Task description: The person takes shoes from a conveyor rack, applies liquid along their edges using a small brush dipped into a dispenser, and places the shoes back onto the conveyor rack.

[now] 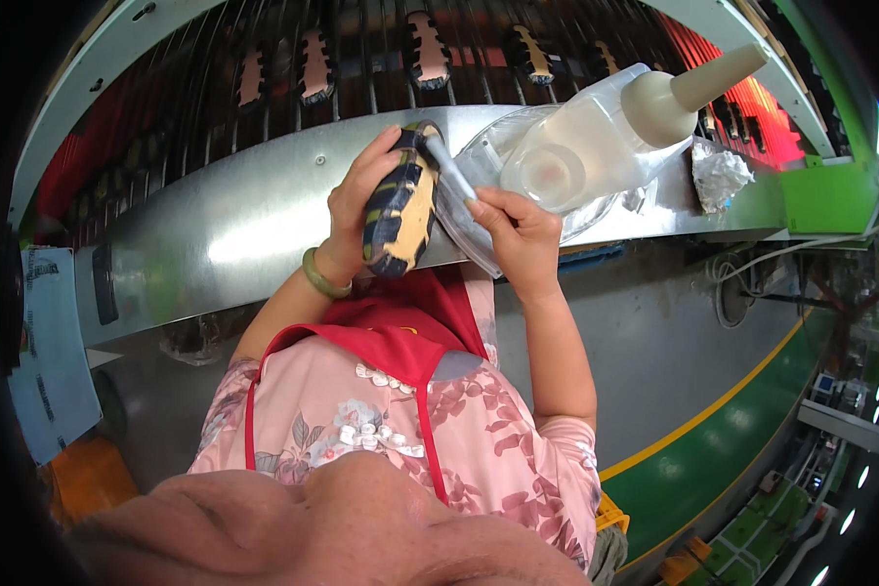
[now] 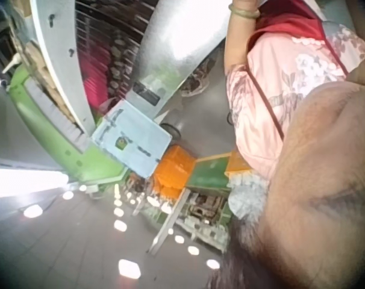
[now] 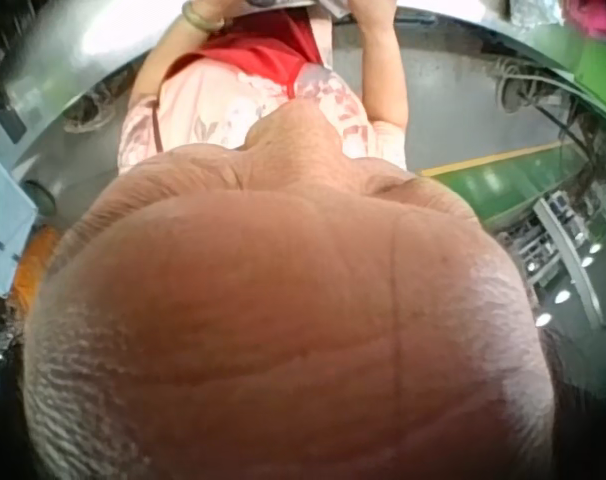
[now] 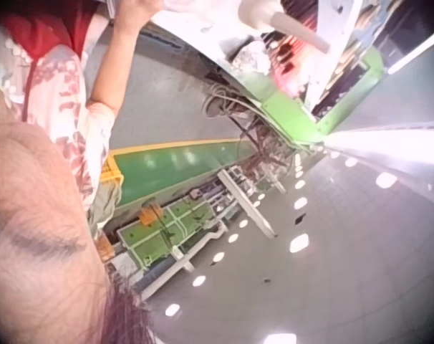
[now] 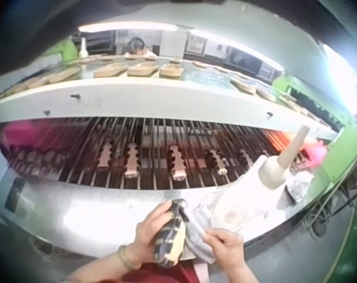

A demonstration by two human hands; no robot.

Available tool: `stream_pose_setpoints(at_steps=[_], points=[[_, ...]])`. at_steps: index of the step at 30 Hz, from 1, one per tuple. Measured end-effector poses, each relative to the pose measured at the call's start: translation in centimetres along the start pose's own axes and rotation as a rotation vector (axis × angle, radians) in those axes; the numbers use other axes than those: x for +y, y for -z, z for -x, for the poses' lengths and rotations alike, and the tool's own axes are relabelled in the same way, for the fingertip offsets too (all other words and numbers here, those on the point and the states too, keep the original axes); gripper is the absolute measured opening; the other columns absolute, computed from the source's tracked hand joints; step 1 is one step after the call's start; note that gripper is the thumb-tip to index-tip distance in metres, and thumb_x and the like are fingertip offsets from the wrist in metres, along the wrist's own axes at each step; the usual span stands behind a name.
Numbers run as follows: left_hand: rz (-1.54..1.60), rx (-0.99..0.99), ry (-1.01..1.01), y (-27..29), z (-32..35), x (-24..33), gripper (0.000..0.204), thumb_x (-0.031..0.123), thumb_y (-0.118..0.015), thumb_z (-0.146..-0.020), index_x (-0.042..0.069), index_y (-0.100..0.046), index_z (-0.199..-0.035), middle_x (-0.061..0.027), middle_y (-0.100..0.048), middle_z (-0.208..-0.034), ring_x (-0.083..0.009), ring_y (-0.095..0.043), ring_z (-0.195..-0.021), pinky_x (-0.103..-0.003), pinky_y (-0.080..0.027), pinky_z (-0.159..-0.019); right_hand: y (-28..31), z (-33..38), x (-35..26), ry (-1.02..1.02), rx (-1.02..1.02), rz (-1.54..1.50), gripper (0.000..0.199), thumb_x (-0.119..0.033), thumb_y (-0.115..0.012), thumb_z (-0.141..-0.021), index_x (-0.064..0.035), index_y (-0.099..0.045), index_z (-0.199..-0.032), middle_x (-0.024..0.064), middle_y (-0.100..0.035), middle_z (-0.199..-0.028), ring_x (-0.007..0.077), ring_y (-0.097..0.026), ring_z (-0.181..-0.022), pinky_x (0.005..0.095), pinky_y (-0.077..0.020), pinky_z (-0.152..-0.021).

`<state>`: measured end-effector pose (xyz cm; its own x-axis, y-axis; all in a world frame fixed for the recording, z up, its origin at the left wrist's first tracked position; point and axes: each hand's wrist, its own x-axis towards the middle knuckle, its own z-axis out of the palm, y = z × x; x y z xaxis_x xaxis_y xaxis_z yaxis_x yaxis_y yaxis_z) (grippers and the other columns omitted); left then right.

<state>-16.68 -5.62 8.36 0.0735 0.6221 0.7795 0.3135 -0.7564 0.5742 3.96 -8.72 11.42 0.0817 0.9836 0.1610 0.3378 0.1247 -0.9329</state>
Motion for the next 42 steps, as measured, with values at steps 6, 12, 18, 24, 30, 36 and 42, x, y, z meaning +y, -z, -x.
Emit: stream_pose_setpoints(at_steps=[6, 12, 18, 24, 30, 36, 42], points=[[-0.155, -0.007, 0.016, 0.2, -0.4, -1.0, 0.051, 0.005, -0.072, -0.067, 0.004, -0.052, -0.114, -0.0197, -0.052, -0.124, -0.0395, -0.054, -0.111, -0.041, -0.05, -0.088, 0.4, 1.2, -0.4, 0.032, -0.13, -0.018, 0.017, -0.006, -0.074, -0.075, -0.0006, -0.07, -0.091, 0.0067, -0.069, -0.079, 0.0086, -0.061, -0.069, 0.0215, -0.0475, -0.063], [-0.214, -0.037, 0.048, 0.4, -0.5, -0.9, 0.051, 0.003, -0.071, -0.065, 0.007, -0.053, -0.113, -0.0154, -0.053, -0.124, -0.0369, -0.056, -0.109, -0.039, -0.052, -0.085, 0.8, 1.5, -1.2, 0.093, -0.175, 0.003, 0.017, -0.003, -0.074, -0.074, -0.0003, -0.07, -0.09, 0.0066, -0.068, -0.078, 0.0095, -0.061, -0.069, 0.0218, -0.047, -0.062], [-0.173, -0.075, 0.132, 0.4, -0.6, -0.3, 0.052, 0.005, -0.073, -0.064, 0.009, -0.053, -0.112, -0.0132, -0.055, -0.122, -0.0335, -0.059, -0.102, -0.038, -0.053, -0.08, 0.6, 1.7, -1.3, 0.164, -0.142, -0.01, 0.018, -0.001, -0.075, -0.071, -0.0004, -0.07, -0.088, 0.0059, -0.068, -0.078, 0.0088, -0.06, -0.068, 0.021, -0.0461, -0.061], [-0.09, -0.17, 0.219, 0.7, -0.7, 0.1, 0.052, 0.007, -0.075, -0.065, 0.01, -0.053, -0.112, -0.0131, -0.058, -0.117, -0.0322, -0.062, -0.096, -0.036, -0.053, -0.078, 0.8, 1.2, -1.6, 0.16, -0.154, -0.052, 0.019, 0.0, -0.075, -0.07, 0.0005, -0.07, -0.088, 0.0051, -0.067, -0.076, 0.0078, -0.058, -0.066, 0.0204, -0.045, -0.059], [0.191, -0.463, 0.491, 2.1, -1.9, 2.1, 0.061, 0.01, -0.081, -0.06, 0.011, -0.052, -0.113, -0.0128, -0.064, -0.103, -0.0324, -0.063, -0.089, -0.038, -0.051, -0.076, 0.9, 0.3, -1.9, 0.19, -0.178, -0.136, 0.018, 0.006, -0.072, -0.071, 0.0028, -0.068, -0.089, 0.0054, -0.066, -0.08, 0.0073, -0.056, -0.068, 0.019, -0.0435, -0.059], [0.518, -0.737, 0.731, 2.8, -2.3, 1.8, 0.066, 0.002, -0.081, -0.056, 0.004, -0.052, -0.116, -0.0074, -0.064, -0.098, -0.0187, -0.062, -0.093, -0.031, -0.048, -0.084, 0.5, -0.2, -2.1, 0.205, -0.156, -0.201, 0.017, 0.005, -0.074, -0.07, 0.0016, -0.069, -0.086, 0.0043, -0.067, -0.078, 0.0076, -0.059, -0.07, 0.02, -0.0462, -0.061], [0.834, -0.887, 0.769, 3.2, -3.2, 1.4, 0.067, -0.002, -0.078, -0.061, 0.003, -0.049, -0.122, -0.0042, -0.063, -0.102, -0.0143, -0.059, -0.096, -0.031, -0.046, -0.089, 0.6, -0.7, -2.1, 0.186, -0.162, -0.187, 0.016, 0.004, -0.074, -0.071, 0.002, -0.068, -0.085, 0.004, -0.066, -0.078, 0.0074, -0.059, -0.071, 0.0199, -0.0476, -0.063]])
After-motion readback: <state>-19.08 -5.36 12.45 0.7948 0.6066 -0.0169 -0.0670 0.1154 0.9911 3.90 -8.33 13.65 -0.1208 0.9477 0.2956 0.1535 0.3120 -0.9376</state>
